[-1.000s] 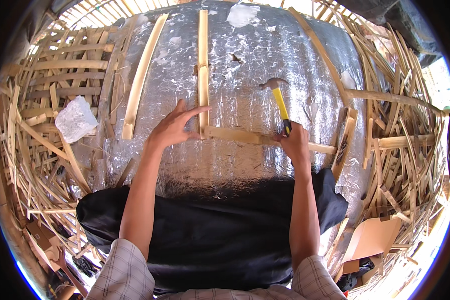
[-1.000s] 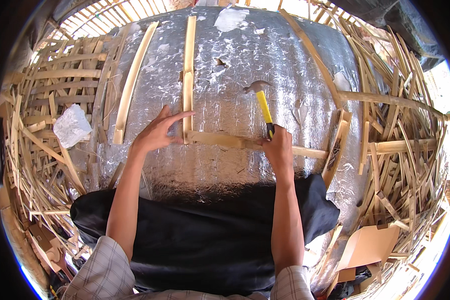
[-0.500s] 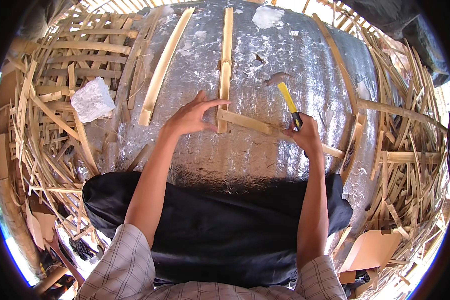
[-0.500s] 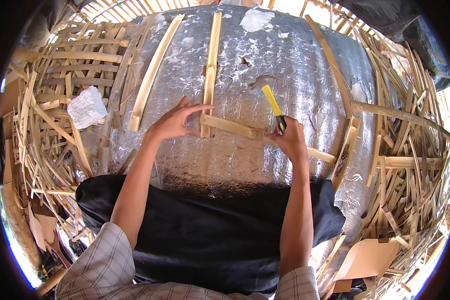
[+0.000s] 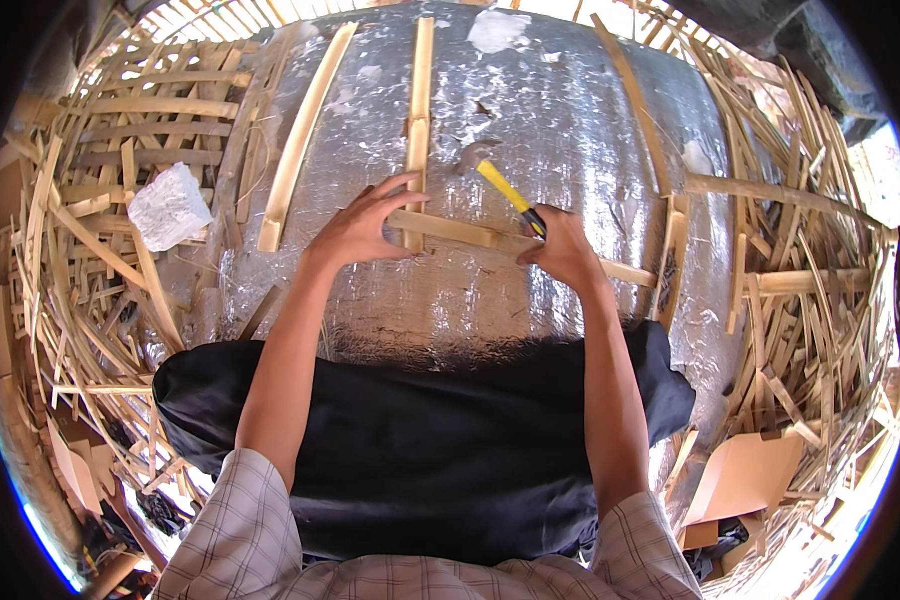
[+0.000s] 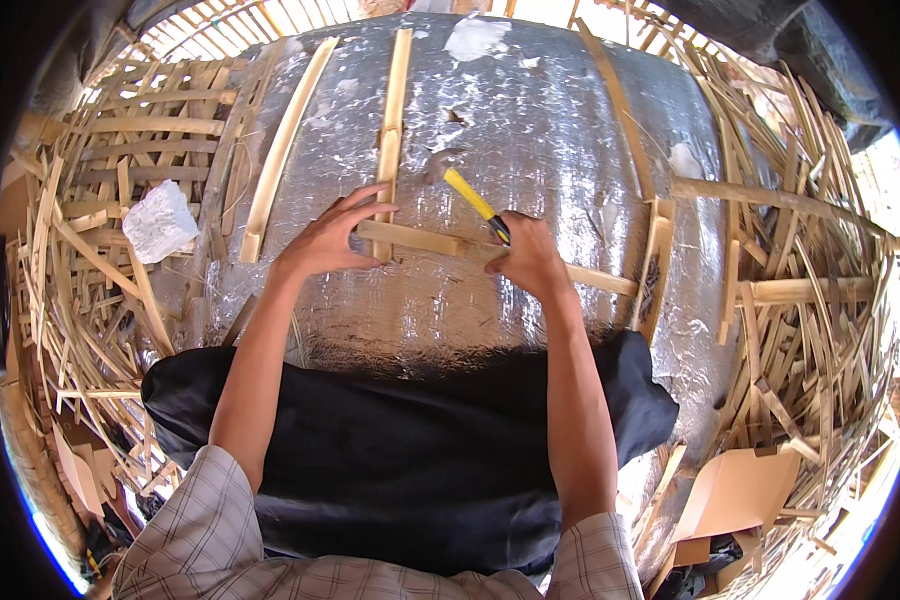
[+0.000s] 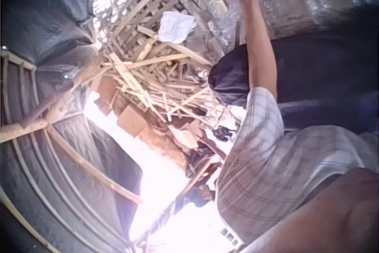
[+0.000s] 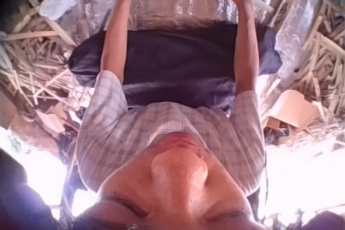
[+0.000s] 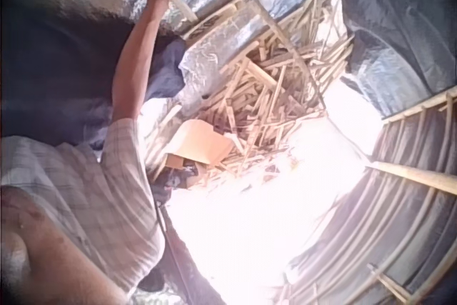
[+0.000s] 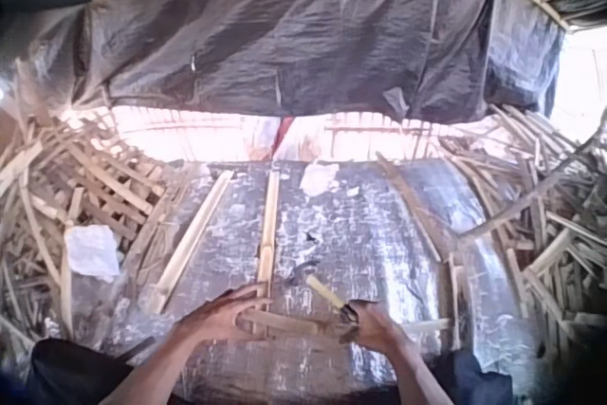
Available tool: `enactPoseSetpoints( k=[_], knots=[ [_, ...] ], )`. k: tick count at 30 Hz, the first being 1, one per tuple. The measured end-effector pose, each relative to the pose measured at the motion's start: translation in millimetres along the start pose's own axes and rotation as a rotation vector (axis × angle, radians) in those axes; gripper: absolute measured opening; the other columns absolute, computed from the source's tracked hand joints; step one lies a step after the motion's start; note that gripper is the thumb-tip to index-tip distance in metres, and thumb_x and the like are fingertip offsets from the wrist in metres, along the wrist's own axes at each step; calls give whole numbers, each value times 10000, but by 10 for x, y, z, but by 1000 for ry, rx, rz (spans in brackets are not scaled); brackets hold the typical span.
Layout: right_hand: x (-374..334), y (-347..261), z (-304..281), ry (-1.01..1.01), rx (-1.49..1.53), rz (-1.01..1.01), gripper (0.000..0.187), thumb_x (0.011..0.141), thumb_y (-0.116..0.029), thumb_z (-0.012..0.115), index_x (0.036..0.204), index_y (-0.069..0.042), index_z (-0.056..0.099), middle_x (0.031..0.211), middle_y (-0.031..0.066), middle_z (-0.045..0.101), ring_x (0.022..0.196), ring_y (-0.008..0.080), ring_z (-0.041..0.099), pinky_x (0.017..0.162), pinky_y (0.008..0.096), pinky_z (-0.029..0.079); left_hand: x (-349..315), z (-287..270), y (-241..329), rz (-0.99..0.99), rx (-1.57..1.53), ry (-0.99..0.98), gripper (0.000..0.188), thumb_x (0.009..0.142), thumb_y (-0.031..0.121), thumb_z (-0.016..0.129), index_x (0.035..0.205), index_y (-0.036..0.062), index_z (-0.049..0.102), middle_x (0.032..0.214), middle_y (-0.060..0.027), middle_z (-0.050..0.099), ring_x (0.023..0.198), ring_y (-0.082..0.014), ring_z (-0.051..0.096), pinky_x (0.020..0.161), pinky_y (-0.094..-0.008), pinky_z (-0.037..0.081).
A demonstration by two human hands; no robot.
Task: The person positions thin wood strips on a board and hammers small nails into them to secure them. They align each strip and use a hammer to drive nails through the wood.
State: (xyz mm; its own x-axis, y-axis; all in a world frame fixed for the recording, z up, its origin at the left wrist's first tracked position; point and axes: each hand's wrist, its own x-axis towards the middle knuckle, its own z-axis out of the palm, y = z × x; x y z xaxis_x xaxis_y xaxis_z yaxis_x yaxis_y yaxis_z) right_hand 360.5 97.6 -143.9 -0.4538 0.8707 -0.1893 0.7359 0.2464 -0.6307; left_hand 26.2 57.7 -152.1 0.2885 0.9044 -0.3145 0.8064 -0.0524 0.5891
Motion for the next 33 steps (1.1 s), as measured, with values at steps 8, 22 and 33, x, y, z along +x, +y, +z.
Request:
enactPoseSetpoints(
  k=[8, 22, 33],
  knots=[
    [-86, 94, -59, 22, -197, -115, 455, 717, -62, 884, 1106, -11, 653, 1112, 148, 685, 1117, 397, 629, 948, 481, 532, 32, 85, -66, 36, 55, 37, 935, 653, 376, 977, 1487, 349, 554, 1701, 131, 279, 1544, -230, 360, 1280, -535, 363],
    [-217, -31, -208, 162, -123, -68, 361, 731, -88, 881, 993, 27, 661, 969, 212, 683, 952, 435, 661, 840, 486, 524, 95, -166, 176, -45, -580, 43, 369, 937, 128, 762, 1297, 136, 680, 1081, -64, 719, 936, -167, 682, 887, -343, 618],
    [-279, 15, -289, 327, -57, -122, 248, 853, -94, 826, 1017, 54, 714, 969, 207, 722, 919, 405, 719, 840, 485, 548, 39, -430, 34, 31, -925, 308, 178, 1005, 24, 623, 1175, -16, 655, 1125, -108, 670, 1057, -195, 680, 953, -340, 600]
  ],
)
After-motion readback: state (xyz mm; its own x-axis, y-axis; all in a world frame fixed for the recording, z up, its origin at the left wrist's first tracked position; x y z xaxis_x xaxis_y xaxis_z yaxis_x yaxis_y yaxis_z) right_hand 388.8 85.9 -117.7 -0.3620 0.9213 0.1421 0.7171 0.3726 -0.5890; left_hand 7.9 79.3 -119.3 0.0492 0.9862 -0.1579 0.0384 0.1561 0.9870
